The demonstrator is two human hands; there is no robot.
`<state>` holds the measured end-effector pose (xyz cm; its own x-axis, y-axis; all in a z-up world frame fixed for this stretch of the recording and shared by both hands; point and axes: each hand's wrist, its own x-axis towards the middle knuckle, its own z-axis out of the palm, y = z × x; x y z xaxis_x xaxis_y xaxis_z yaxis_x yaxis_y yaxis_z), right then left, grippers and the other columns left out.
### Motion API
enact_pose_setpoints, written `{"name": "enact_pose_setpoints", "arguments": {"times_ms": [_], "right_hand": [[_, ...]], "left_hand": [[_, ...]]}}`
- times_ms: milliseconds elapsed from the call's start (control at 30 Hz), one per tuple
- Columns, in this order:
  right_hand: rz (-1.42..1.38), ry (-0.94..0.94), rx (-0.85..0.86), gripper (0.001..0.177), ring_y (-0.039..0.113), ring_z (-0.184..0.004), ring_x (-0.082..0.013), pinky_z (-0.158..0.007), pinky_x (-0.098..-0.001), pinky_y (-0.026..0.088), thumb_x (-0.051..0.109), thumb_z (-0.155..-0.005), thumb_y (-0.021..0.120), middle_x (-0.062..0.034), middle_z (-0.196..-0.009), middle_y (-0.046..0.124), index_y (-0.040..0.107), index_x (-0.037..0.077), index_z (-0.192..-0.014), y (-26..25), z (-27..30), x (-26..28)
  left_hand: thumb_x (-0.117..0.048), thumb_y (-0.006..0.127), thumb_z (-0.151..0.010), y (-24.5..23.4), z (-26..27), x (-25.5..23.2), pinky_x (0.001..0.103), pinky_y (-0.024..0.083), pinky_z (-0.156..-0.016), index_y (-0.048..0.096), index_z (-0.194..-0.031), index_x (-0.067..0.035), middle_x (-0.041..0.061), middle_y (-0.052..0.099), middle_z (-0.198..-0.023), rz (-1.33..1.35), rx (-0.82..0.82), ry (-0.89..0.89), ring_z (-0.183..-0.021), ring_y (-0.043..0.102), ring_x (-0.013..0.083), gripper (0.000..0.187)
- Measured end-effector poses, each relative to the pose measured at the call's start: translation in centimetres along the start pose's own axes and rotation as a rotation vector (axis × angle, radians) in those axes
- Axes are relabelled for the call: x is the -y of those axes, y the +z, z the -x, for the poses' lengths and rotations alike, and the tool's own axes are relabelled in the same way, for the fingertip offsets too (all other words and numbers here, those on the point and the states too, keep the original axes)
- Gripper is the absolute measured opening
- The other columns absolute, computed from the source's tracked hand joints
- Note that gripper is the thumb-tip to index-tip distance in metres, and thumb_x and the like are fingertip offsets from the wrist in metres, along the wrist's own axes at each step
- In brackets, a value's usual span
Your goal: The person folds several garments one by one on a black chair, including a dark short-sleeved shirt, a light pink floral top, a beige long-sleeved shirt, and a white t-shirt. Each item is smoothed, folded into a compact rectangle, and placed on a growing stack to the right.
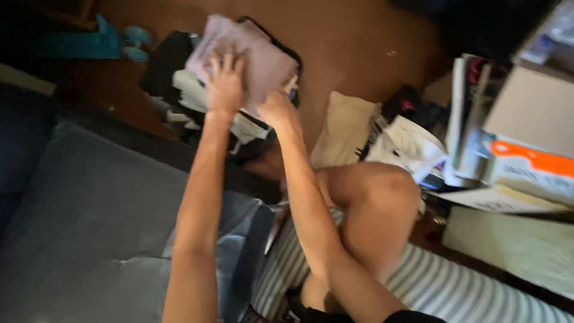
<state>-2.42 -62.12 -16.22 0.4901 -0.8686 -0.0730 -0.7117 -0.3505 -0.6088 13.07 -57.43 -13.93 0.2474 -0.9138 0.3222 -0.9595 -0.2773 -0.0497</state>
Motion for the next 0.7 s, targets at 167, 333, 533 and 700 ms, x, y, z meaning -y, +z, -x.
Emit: {"name": "enact_pose_setpoints", "arguments": {"times_ms": [167,333,533,700], "right_hand": [[0.1,0.002,0.224,0.059,0.06,-0.124,-0.0393,-0.104,-0.0426,0.048,0.044,-0.091,0.068,-0.0264,-0.13,0.062,0.059,0.0,-0.129,-15.1,0.5,6.9],[0.095,-0.348,0.158,0.052,0.066,-0.112,-0.0348,-0.097,-0.04,0.05,0.04,-0.092,0.069,-0.0205,-0.12,0.069,0.059,0.003,-0.128,-25.9,3.1,11.6],[-0.153,-0.718,-0.001,0.021,0.069,-0.087,-0.0288,-0.076,-0.0409,0.056,0.017,-0.101,0.068,-0.0151,-0.099,0.068,0.061,0.005,-0.116,-25.0,8.9,-0.5],[0.51,-0.154,-0.186,0.034,0.059,-0.111,-0.0476,-0.094,-0.0552,0.046,0.012,-0.084,0.069,-0.0316,-0.115,0.063,0.066,-0.007,-0.111,-16.2,13.5,-20.8]], "left_hand": [[-0.019,0.076,-0.077,-1.3,0.4,-0.5,0.074,0.023,-0.109,0.047,-0.153,-0.016,0.014,0.031,-0.162,0.013,0.105,-0.047,-0.144,0.027,0.0496,0.081],[-0.013,0.073,-0.074,-5.5,1.7,-2.9,0.068,0.026,-0.115,0.053,-0.142,-0.009,0.016,0.038,-0.156,0.295,0.245,-0.155,-0.147,0.03,0.0459,0.071],[-0.001,0.063,-0.088,-11.8,3.7,-7.8,0.047,0.055,-0.094,0.074,-0.114,-0.004,0.021,0.072,-0.11,0.792,-0.036,0.049,-0.106,0.069,0.0414,0.028],[0.007,0.06,-0.082,-15.2,7.4,-11.1,0.036,0.059,-0.08,0.071,-0.106,0.0,0.015,0.075,-0.095,1.155,0.081,0.188,-0.088,0.074,0.0261,0.027]]}}
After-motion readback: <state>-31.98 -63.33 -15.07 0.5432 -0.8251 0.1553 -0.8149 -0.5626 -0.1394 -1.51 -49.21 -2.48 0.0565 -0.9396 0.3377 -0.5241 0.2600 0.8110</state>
